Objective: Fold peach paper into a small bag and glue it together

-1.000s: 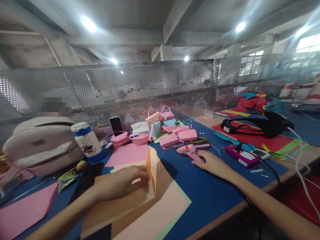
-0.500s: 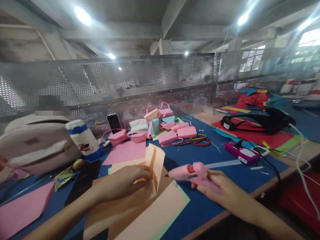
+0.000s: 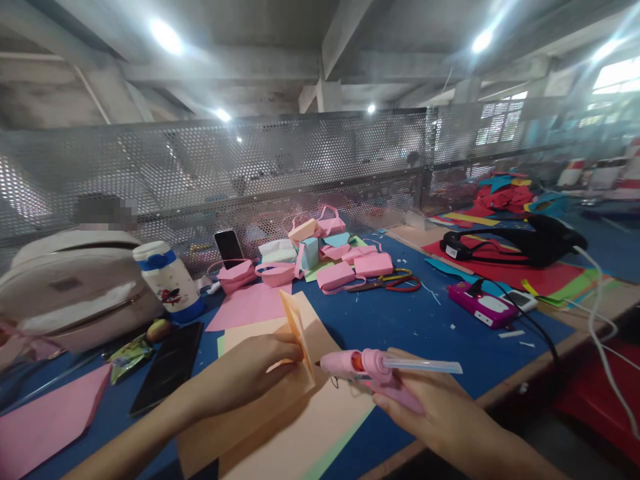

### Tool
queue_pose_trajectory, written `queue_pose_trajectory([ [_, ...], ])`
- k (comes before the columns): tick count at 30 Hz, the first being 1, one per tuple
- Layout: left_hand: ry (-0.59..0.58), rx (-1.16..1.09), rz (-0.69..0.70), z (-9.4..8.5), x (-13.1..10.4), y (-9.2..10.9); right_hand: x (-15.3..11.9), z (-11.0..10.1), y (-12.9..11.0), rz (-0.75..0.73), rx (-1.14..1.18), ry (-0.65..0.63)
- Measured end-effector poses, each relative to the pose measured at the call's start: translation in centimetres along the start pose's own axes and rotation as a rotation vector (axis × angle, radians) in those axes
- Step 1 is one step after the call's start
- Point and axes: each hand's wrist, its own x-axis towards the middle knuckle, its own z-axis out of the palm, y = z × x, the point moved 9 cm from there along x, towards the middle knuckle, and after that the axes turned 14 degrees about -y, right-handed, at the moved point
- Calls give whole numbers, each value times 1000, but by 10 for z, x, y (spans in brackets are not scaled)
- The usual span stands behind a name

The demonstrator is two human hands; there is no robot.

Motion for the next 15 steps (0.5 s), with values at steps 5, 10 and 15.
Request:
queue_pose_trajectory([
  [5, 40, -54, 13, 1, -2, -4, 1, 5, -7, -15, 25, -37],
  [10, 81, -97, 20, -1, -6, -5, 3, 6, -11, -23, 77, -26],
  [15, 123, -116, -11, -1, -14, -7, 6, 7, -23, -48, 105, -47],
])
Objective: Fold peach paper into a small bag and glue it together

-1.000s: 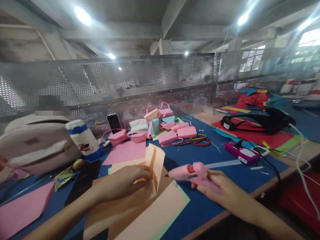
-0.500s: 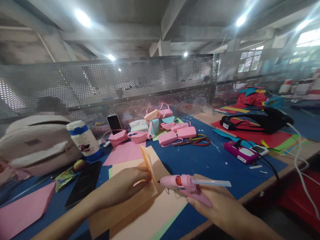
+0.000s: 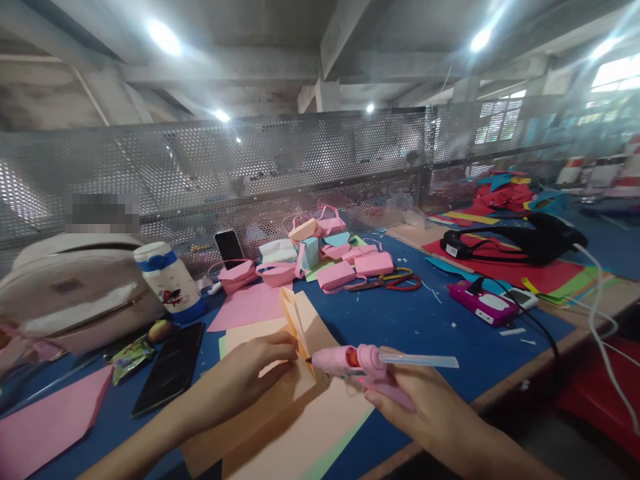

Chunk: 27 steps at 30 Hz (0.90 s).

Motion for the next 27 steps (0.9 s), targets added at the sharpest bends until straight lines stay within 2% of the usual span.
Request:
queue_pose_trajectory([
  [4, 79, -110, 36, 1, -11, -1, -2, -5, 6, 48, 40, 95],
  [8, 165, -201, 58, 4, -23, -4, -5, 1, 35, 231, 206, 182],
  [10, 203, -225, 60, 4, -28, -5, -5, 7, 45, 276, 313, 207],
  [16, 253, -228, 87, 5, -34, -5, 2, 17, 42, 251, 458, 198],
  [27, 255, -223, 103, 5, -34, -4, 5, 19, 42, 231, 446, 200],
])
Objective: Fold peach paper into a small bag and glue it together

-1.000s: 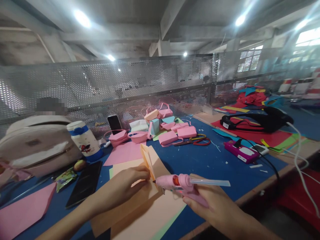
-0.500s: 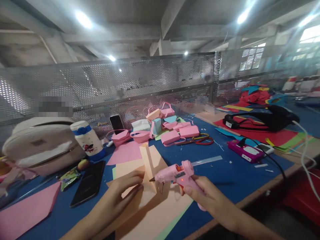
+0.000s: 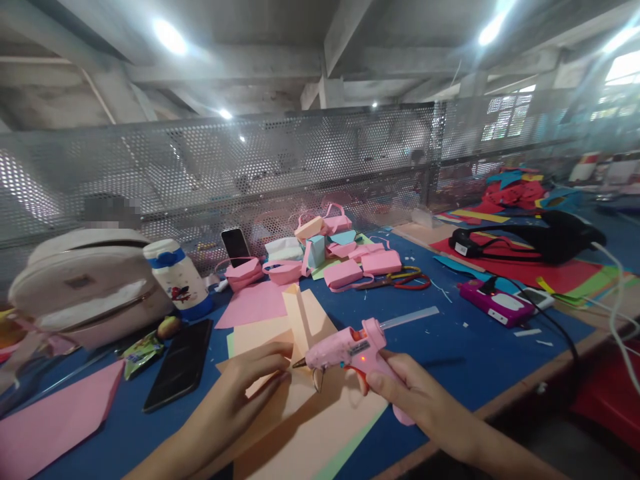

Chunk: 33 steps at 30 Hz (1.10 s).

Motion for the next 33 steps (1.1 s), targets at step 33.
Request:
queue_pose_trajectory([
  [33, 12, 41, -55, -2, -2, -2, -3, -2, -1, -1, 27, 3],
])
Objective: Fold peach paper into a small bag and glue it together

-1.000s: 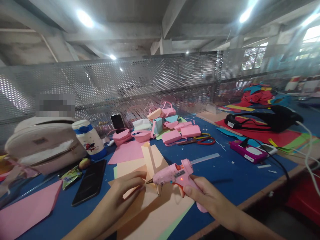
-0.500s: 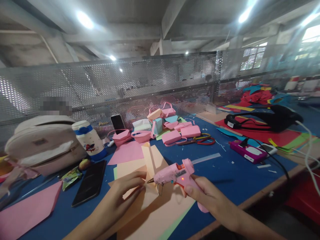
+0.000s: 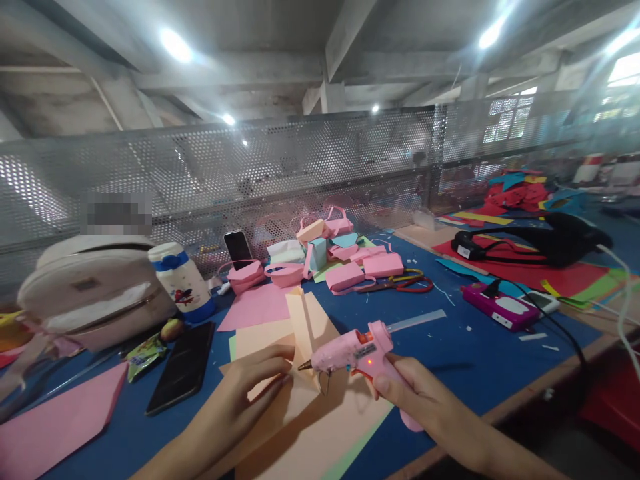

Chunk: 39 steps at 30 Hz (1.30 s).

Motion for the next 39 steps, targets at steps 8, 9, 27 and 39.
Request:
queue_pose_trajectory([
  [8, 30, 8, 34, -1, -2, 0, -1, -4, -1, 9, -36, 21],
  [9, 34, 10, 39, -2, -2, 0, -1, -4, -3, 8, -42, 20],
  [27, 33, -13, 56, -3, -1, 0, -3, -13, 12, 27, -34, 56],
  [39, 48, -26, 69, -5, -2, 1, -3, -15, 20, 34, -65, 20],
])
